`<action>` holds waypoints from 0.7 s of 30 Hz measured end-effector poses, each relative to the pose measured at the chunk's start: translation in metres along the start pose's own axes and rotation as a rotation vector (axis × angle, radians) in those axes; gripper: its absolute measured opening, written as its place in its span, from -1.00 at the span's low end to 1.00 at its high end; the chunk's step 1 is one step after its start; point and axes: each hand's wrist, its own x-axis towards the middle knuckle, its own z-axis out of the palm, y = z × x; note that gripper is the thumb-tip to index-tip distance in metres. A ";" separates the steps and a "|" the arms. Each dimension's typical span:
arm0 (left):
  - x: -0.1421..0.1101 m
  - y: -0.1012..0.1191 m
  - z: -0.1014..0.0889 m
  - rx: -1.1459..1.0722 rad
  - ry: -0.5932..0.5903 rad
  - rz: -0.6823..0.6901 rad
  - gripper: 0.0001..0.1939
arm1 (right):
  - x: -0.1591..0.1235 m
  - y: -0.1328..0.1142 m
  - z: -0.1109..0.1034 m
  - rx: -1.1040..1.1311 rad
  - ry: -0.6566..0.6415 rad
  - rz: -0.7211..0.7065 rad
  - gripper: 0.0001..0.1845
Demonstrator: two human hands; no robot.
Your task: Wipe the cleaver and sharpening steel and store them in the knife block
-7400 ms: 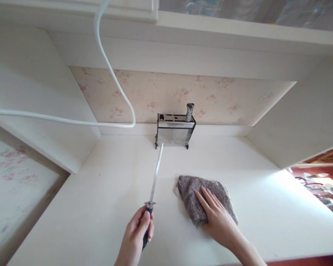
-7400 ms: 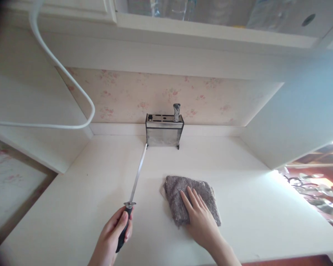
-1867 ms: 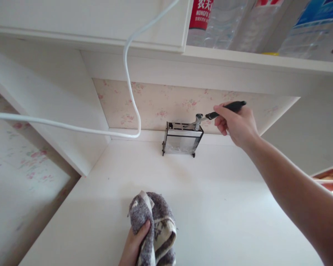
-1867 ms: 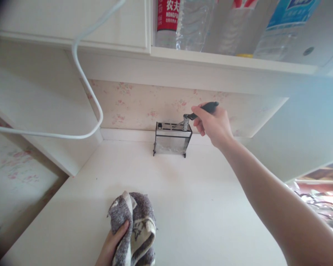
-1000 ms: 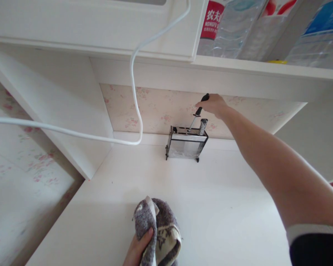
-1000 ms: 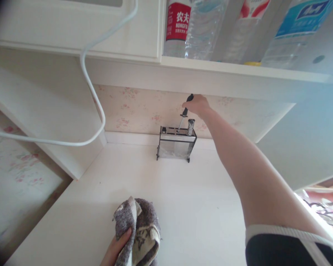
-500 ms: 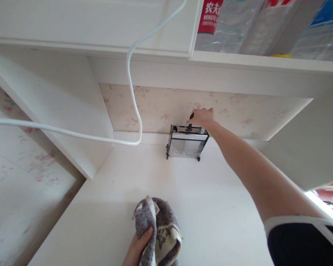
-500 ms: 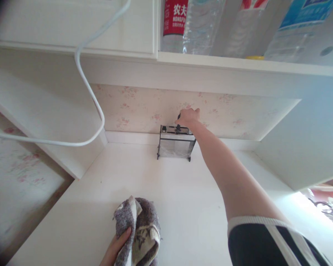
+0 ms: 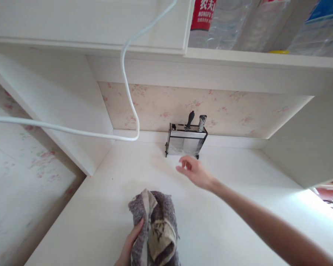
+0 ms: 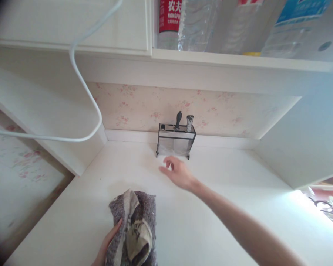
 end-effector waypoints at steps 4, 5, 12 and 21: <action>0.005 -0.007 0.020 -0.025 -0.281 -0.061 -0.36 | -0.097 0.024 0.068 0.975 -0.400 0.461 -0.45; 0.008 -0.010 0.026 -0.013 -0.364 -0.067 -0.34 | -0.113 0.024 0.077 1.134 -0.407 0.500 -0.44; 0.022 -0.017 0.061 0.142 -0.362 0.129 -0.47 | -0.141 0.014 0.071 1.323 -0.200 0.486 -0.36; 0.027 -0.011 0.087 -0.115 -0.184 0.051 -0.42 | -0.144 0.001 0.017 0.712 -0.172 0.335 -0.50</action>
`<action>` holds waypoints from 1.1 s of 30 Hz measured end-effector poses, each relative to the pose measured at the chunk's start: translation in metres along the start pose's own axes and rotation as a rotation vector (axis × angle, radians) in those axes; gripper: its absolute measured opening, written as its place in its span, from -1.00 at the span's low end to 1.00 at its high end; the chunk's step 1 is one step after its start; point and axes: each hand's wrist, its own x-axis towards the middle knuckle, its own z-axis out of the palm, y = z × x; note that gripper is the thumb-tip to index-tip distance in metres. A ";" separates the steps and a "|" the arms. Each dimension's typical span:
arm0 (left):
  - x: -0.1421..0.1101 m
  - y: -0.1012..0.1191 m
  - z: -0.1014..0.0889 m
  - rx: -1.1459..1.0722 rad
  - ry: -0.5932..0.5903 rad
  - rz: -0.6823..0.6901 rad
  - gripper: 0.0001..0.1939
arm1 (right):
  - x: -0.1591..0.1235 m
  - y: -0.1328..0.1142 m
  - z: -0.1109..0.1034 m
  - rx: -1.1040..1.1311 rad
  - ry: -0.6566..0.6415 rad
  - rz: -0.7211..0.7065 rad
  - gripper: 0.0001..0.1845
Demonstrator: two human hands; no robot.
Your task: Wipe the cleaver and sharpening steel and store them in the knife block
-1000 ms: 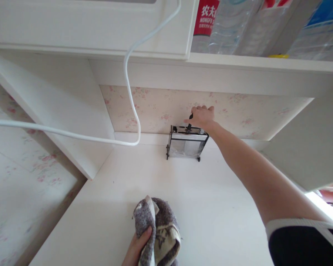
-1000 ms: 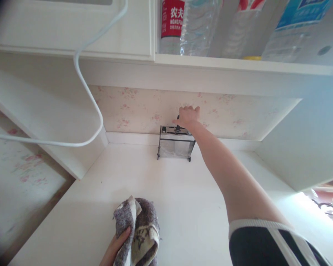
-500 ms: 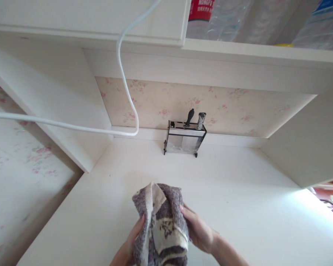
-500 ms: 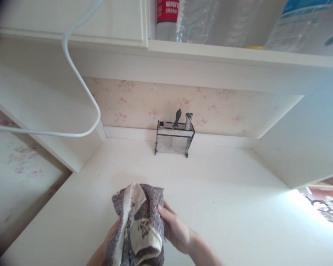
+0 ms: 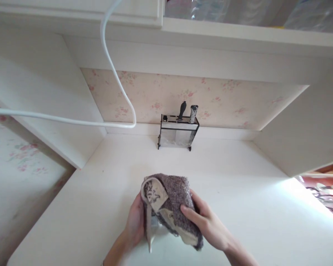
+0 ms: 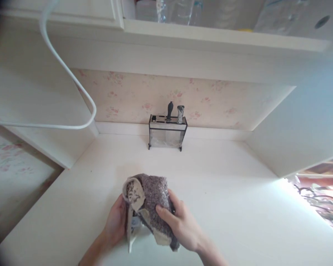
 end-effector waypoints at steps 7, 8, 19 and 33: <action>0.001 -0.004 -0.002 -0.053 -0.024 -0.002 -0.35 | 0.003 0.005 0.004 0.234 -0.086 0.066 -0.53; 0.002 -0.004 -0.001 -0.036 -0.004 0.015 -0.38 | 0.003 0.007 0.003 0.241 -0.075 0.061 -0.52; 0.003 0.027 0.002 0.095 -0.115 0.184 -0.43 | 0.002 0.023 -0.016 0.058 0.171 -0.148 -0.56; 0.016 -0.007 0.027 0.231 -0.054 -0.025 -0.55 | 0.019 0.061 -0.034 0.734 0.195 0.109 -0.44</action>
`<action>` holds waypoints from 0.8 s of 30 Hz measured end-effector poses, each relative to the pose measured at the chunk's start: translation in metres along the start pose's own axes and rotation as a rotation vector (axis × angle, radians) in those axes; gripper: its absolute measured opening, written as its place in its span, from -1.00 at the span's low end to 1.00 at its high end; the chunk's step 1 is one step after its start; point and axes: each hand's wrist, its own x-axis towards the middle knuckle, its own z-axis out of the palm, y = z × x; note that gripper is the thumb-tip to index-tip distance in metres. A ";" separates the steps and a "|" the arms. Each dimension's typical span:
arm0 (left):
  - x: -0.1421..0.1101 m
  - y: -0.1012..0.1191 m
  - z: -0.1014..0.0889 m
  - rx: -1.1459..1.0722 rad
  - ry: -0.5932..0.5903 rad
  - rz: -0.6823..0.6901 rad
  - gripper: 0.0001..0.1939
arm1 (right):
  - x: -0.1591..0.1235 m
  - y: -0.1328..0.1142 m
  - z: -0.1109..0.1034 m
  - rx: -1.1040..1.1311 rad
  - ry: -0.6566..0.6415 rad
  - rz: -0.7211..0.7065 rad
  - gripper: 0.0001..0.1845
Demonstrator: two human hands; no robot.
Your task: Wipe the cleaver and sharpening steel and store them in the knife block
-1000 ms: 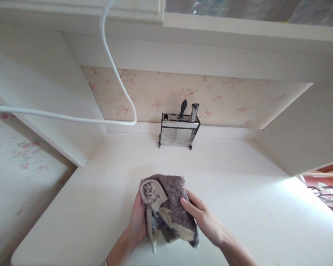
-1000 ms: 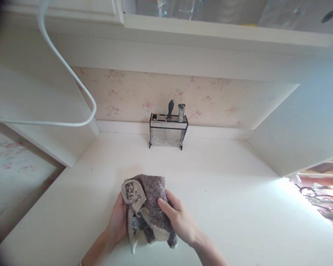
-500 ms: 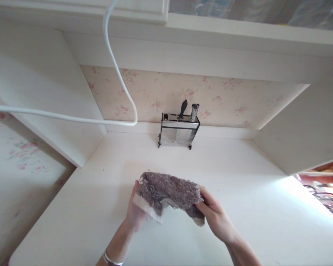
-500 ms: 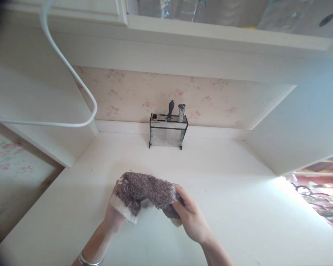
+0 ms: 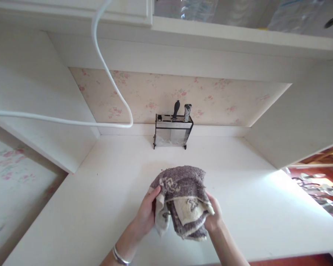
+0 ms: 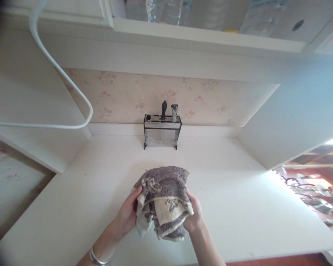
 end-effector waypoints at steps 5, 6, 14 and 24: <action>0.001 -0.019 0.013 -0.107 -0.028 -0.170 -0.54 | -0.006 0.021 -0.020 0.105 0.023 0.155 -0.32; 0.002 -0.020 0.015 -0.115 -0.018 -0.163 -0.56 | -0.010 0.024 -0.022 0.099 0.036 0.149 -0.42; 0.027 -0.039 0.043 0.025 -0.120 -0.344 -0.58 | -0.043 0.004 -0.044 0.130 0.170 0.092 -0.75; 0.027 -0.050 0.040 0.874 -0.357 -0.139 -0.56 | -0.090 -0.065 -0.113 0.052 0.429 0.198 -0.67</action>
